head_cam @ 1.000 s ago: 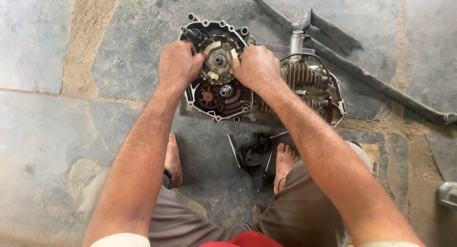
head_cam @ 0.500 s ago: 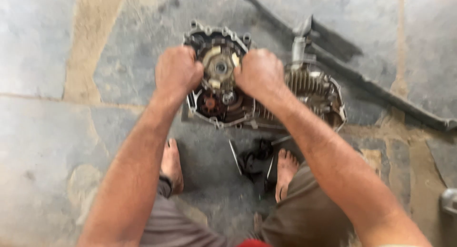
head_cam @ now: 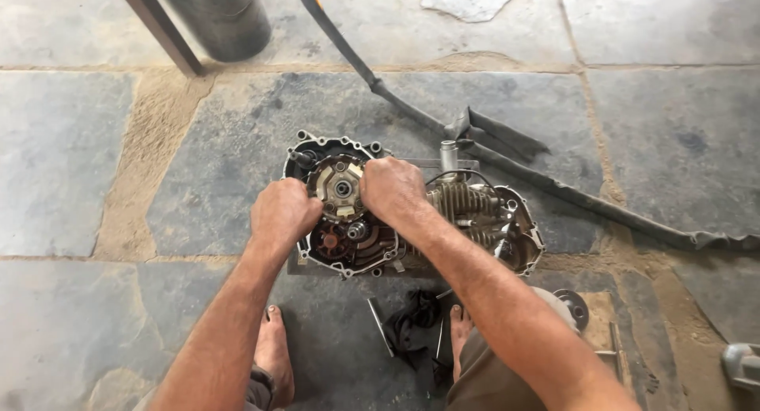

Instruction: The person works on a motorcycle engine by hand, pulling out and rotating the clutch assembly and internal gears. They point to various internal components before reinserting the gear and clutch assembly into the engine casing.

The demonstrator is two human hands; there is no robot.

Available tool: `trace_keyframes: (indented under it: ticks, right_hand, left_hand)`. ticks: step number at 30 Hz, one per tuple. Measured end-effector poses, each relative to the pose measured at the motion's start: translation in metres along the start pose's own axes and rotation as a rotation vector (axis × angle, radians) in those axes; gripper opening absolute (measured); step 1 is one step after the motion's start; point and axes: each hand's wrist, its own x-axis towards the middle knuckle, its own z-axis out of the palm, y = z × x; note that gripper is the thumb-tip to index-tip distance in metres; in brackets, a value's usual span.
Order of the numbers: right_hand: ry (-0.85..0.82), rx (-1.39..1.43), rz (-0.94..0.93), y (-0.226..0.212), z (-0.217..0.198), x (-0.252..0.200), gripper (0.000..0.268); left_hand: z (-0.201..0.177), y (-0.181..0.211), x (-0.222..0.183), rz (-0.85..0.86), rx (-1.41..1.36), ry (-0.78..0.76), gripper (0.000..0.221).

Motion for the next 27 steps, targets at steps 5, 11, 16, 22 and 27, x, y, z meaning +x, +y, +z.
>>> trace_keyframes:
  ticks: [5, 11, 16, 22, 27]
  right_hand:
    - [0.026, -0.024, -0.045, -0.001, 0.000, 0.004, 0.029]
    - [0.038, -0.034, -0.060, 0.001, 0.004, 0.005, 0.027]
    - [0.067, -0.038, -0.059, 0.002, 0.004, -0.001, 0.024]
    - [0.092, -0.033, -0.070, 0.003, 0.010, 0.001, 0.023]
    - [0.049, -0.016, -0.026, 0.002, 0.008, 0.000, 0.034]
  left_hand:
    - [0.008, -0.001, -0.002, -0.063, 0.009, -0.028, 0.024]
    - [0.014, -0.003, -0.003, -0.040, -0.012, 0.016, 0.025]
    - [0.012, 0.000, -0.004, -0.003, 0.005, 0.032, 0.024]
    - [0.018, -0.003, -0.002, 0.017, 0.037, 0.040, 0.022]
    - [0.008, 0.006, -0.002, -0.021, 0.169, -0.145, 0.039]
